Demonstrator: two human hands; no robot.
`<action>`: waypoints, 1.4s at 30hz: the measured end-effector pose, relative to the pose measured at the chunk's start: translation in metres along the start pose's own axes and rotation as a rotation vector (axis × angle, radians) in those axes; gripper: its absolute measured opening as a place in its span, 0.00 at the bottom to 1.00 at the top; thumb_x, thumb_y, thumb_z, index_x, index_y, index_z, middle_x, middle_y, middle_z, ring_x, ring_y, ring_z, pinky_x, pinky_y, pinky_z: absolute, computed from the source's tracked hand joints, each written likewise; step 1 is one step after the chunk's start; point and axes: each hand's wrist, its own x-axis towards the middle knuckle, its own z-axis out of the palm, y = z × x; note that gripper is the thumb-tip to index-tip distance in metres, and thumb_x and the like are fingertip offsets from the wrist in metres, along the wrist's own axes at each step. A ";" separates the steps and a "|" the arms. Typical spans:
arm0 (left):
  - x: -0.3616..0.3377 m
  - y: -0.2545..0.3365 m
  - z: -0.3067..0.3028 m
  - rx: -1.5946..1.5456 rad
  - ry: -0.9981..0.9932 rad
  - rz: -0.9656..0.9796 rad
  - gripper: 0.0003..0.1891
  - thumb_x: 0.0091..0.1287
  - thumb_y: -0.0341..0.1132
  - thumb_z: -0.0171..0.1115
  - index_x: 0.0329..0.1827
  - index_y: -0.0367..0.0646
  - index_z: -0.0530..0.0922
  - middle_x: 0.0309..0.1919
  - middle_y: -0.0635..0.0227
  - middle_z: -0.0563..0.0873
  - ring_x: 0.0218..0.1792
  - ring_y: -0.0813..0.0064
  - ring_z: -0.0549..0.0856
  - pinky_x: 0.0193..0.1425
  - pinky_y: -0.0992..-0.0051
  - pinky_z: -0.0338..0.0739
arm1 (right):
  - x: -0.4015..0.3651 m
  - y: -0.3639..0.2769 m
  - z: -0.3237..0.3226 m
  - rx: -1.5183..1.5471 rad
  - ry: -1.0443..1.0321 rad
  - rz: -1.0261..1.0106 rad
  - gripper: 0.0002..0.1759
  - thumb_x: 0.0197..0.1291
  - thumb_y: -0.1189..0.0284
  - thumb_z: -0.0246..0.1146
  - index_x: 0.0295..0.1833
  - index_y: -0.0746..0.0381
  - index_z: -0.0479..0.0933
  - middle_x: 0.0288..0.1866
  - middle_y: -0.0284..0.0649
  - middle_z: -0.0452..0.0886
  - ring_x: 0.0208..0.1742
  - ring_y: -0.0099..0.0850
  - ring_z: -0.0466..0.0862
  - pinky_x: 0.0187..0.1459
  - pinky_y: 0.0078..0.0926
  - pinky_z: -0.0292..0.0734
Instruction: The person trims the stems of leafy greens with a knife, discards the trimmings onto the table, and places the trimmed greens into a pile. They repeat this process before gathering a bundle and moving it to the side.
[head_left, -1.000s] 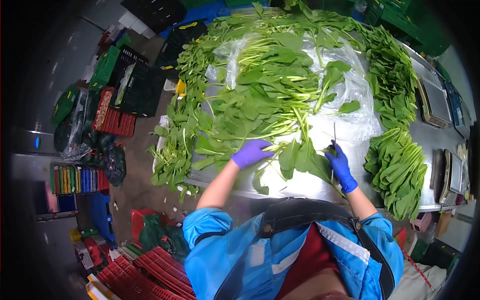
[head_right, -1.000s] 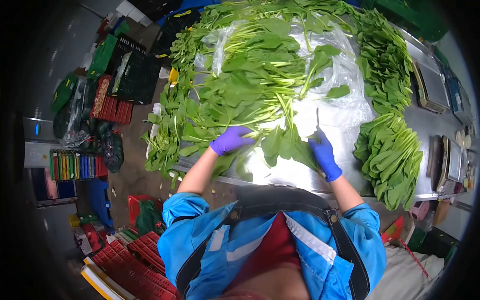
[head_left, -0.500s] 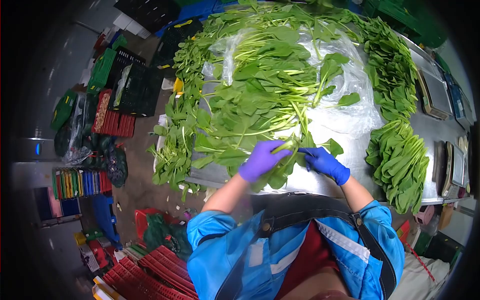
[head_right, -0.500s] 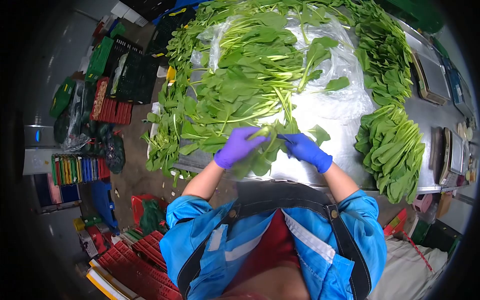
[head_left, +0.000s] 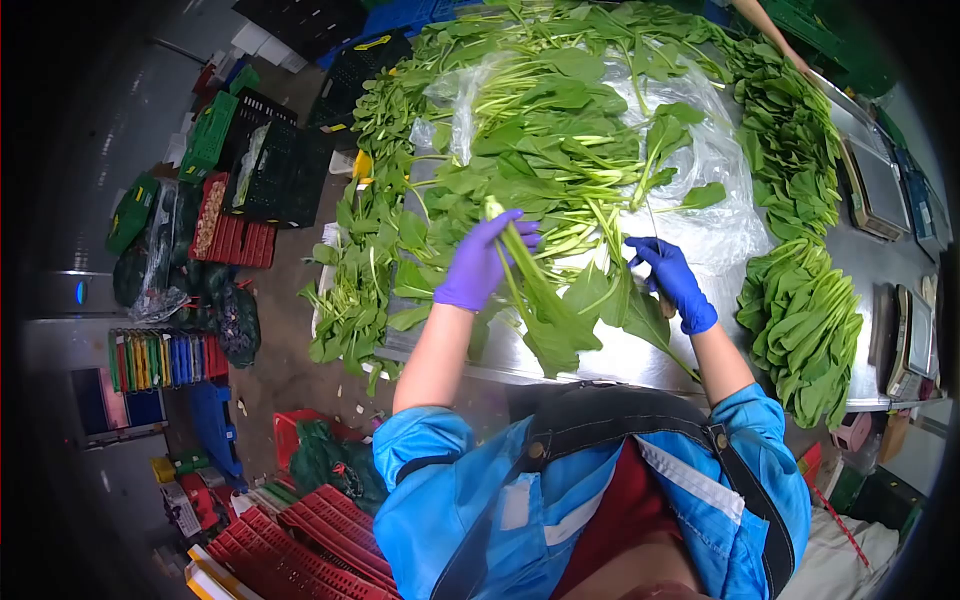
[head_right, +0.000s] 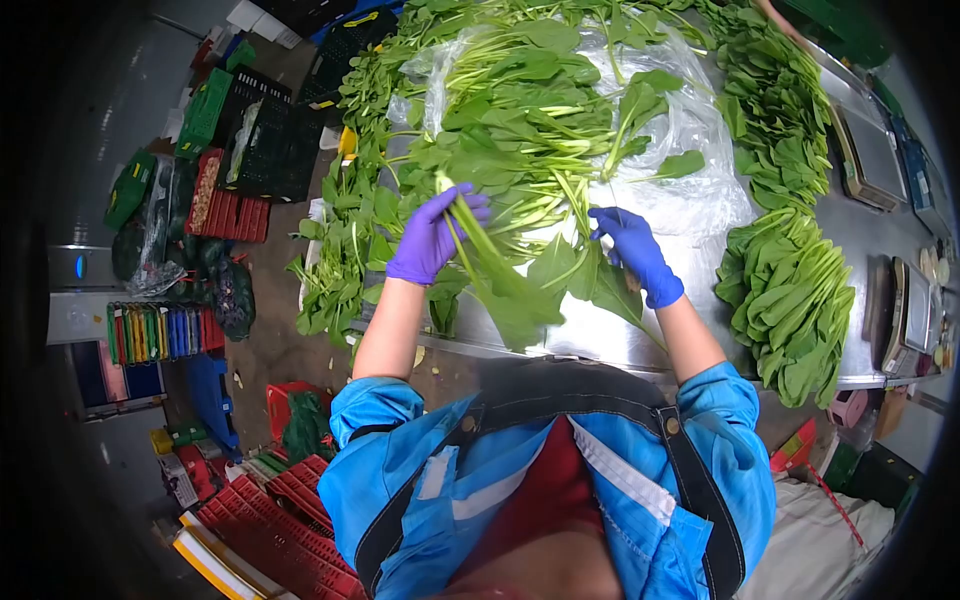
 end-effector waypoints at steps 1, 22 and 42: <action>-0.001 0.005 -0.006 0.001 0.000 0.000 0.21 0.69 0.38 0.54 0.59 0.34 0.69 0.46 0.51 0.81 0.44 0.61 0.83 0.53 0.64 0.78 | 0.006 0.000 -0.003 0.023 0.015 -0.014 0.16 0.65 0.67 0.56 0.53 0.63 0.77 0.35 0.33 0.82 0.24 0.18 0.73 0.21 0.14 0.67; 0.008 -0.049 0.047 1.040 -0.217 0.115 0.15 0.63 0.35 0.63 0.51 0.38 0.81 0.42 0.68 0.85 0.42 0.82 0.80 0.49 0.80 0.74 | -0.022 -0.003 -0.026 -0.453 0.405 -0.334 0.17 0.52 0.70 0.67 0.48 0.63 0.80 0.30 0.38 0.84 0.27 0.27 0.82 0.32 0.25 0.77; -0.013 -0.063 0.071 0.992 -0.171 0.211 0.12 0.59 0.34 0.66 0.42 0.35 0.83 0.36 0.64 0.86 0.36 0.81 0.81 0.44 0.77 0.76 | -0.054 -0.012 -0.007 -0.671 -0.103 -0.328 0.17 0.54 0.72 0.57 0.50 0.60 0.80 0.32 0.50 0.82 0.32 0.49 0.82 0.38 0.40 0.76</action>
